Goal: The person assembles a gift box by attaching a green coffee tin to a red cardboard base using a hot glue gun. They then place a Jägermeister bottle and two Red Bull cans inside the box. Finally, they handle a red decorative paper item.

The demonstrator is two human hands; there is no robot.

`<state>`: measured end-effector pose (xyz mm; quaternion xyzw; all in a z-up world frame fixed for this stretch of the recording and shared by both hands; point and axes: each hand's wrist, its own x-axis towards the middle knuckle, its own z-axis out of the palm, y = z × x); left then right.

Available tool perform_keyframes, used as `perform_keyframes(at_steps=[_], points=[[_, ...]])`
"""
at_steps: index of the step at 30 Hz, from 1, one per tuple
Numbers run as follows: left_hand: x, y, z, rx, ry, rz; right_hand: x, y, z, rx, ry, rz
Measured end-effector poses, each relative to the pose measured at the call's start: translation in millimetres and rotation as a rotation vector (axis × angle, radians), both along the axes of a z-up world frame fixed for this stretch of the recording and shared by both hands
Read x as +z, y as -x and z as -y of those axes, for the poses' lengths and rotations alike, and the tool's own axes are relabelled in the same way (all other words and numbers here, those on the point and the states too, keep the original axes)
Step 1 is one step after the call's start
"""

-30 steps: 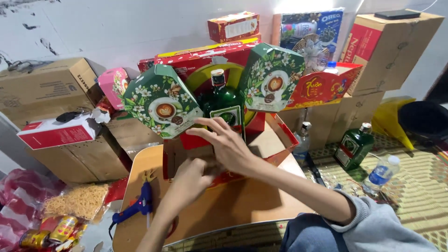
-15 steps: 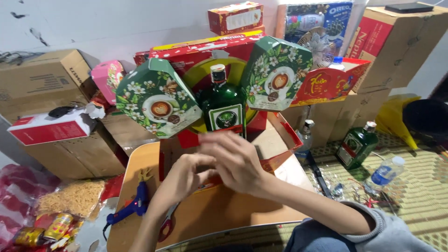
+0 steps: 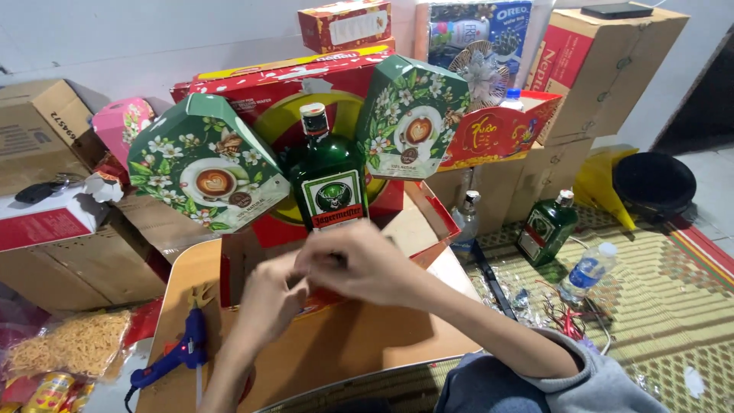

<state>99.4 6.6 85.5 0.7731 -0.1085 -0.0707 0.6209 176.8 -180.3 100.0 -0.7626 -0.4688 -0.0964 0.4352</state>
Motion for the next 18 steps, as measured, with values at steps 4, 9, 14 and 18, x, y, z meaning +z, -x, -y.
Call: perform_keyframes(at_steps=[4,9,14,18], points=[[-35.7,14.3,-11.1,-0.104,0.030,-0.055,6.9,4.6,4.6,-0.025,-0.006,0.184],[-4.1,52.8,-15.9,0.065,0.099,0.252,-20.5,24.3,-8.9,0.386,0.401,-0.120],[-12.7,57.7,5.7,0.589,-0.413,0.783,-15.5,33.7,-17.9,0.556,0.307,-0.253],[-38.7,67.4,38.4,0.695,-0.489,1.044,-19.4,9.2,-34.6,0.252,0.182,-0.061]])
